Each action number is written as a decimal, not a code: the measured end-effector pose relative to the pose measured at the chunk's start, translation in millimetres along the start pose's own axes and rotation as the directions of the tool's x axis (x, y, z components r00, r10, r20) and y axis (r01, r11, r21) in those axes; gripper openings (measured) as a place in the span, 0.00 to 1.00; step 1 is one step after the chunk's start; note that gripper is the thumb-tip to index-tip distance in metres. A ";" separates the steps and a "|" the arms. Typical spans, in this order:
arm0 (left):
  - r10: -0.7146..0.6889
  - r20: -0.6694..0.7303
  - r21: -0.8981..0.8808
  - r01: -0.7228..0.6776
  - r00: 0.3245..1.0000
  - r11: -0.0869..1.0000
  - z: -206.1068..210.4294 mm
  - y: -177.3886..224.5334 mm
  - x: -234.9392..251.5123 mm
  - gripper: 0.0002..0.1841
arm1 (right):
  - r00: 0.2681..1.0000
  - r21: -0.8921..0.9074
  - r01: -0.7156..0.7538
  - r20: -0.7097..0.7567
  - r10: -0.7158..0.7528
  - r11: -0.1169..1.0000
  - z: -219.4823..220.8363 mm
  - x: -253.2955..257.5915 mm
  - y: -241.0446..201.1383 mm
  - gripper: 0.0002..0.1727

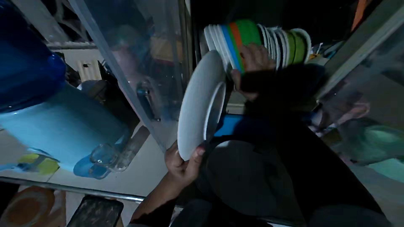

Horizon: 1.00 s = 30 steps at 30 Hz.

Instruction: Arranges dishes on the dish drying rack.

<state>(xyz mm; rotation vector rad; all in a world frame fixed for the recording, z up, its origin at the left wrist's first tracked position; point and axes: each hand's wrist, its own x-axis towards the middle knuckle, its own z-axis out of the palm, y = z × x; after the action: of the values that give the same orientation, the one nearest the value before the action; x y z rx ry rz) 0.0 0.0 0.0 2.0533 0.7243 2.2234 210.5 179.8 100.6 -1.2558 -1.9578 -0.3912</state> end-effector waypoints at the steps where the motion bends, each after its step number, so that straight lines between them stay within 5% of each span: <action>1: -0.001 -0.024 0.008 0.002 1.000 1.000 1.8 -1.4 2.7 0.08 | 0.999 -0.005 0.036 -0.010 -0.036 0.999 12.1 13.6 -4.7 0.33; 6: -0.013 -0.098 -0.001 0.012 0.995 1.000 16.7 -12.3 17.8 0.08 | 0.966 -0.064 0.026 0.259 -0.009 0.998 27.6 65.4 -11.8 0.32; 19: -0.039 -0.366 -0.177 -0.028 0.930 0.984 71.3 -52.8 81.2 0.06 | 0.981 -0.061 0.033 0.193 -0.021 0.998 19.3 77.1 5.0 0.28; 30: -0.189 -0.442 -0.055 0.184 0.877 0.981 135.7 -115.9 130.2 0.12 | 0.975 -0.052 -0.010 0.223 0.021 0.999 16.0 77.2 12.8 0.30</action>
<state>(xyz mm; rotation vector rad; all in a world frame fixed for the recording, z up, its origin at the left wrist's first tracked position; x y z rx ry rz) 78.9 188.5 83.9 1.3933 0.8863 2.5930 197.4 244.9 145.0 -1.3974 -2.1363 -0.3039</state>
